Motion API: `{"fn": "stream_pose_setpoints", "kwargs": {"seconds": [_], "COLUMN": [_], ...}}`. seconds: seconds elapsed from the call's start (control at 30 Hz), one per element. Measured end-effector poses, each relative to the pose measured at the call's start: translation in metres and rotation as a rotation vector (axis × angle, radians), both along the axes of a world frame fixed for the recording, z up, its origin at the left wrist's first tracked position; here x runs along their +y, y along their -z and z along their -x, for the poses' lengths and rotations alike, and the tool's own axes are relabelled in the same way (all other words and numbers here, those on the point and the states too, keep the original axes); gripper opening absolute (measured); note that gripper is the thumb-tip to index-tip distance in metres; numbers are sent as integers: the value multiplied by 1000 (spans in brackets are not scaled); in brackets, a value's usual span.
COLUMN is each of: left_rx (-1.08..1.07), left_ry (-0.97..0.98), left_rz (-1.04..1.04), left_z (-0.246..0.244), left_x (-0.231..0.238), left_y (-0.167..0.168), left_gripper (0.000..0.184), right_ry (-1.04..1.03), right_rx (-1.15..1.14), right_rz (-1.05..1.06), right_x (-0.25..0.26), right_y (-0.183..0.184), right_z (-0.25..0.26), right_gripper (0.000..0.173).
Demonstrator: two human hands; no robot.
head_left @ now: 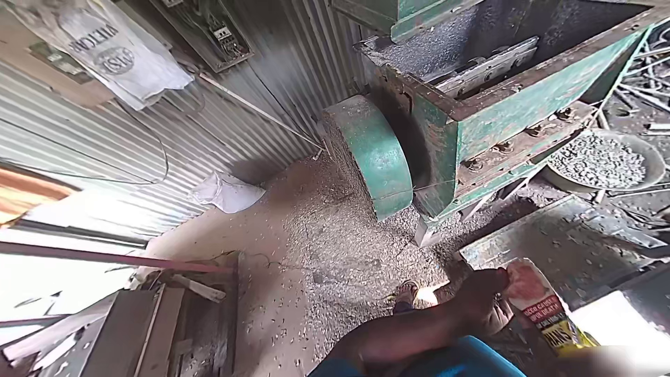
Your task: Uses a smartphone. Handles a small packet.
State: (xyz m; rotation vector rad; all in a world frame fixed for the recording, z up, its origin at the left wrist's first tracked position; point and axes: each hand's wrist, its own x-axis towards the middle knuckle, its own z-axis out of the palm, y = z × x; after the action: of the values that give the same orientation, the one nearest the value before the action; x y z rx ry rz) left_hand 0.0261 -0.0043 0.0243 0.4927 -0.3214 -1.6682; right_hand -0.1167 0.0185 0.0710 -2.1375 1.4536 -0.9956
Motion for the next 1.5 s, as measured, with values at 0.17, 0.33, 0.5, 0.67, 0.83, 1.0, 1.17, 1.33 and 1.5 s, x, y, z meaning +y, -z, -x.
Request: {"fn": "stream_pose_setpoints", "kwargs": {"seconds": [0.17,0.33,0.5,0.67,0.83,1.0,1.17,1.33,1.5], "left_rx": [-196,19,160,256,352,377,350,289,312], "left_ry": [-42,38,187,288,379,365,327,256,227], "left_rz": [-48,-44,47,124,107,165,118,19,33], "left_z": [9,15,18,24,28,27,20,17,11], "left_x": [-3,-7,-7,-11,-8,-9,-6,1,-7], "left_y": [-6,-5,2,15,19,22,16,10,12], "left_gripper": [25,22,16,23,33,35,35,39,77], "right_ry": [25,51,60,12,12,47,55,5,-18], "right_rx": [16,-82,-231,-335,-362,-341,-327,-535,-1027], "right_rz": [-11,-31,-12,-13,-23,2,69,-93,-420], "right_x": [1,1,0,0,4,6,2,1,-3], "right_y": [0,4,11,10,8,6,4,3,-3], "right_z": [4,13,24,30,30,28,20,25,29], "right_gripper": [42,44,40,31,29,30,29,22,20]}}
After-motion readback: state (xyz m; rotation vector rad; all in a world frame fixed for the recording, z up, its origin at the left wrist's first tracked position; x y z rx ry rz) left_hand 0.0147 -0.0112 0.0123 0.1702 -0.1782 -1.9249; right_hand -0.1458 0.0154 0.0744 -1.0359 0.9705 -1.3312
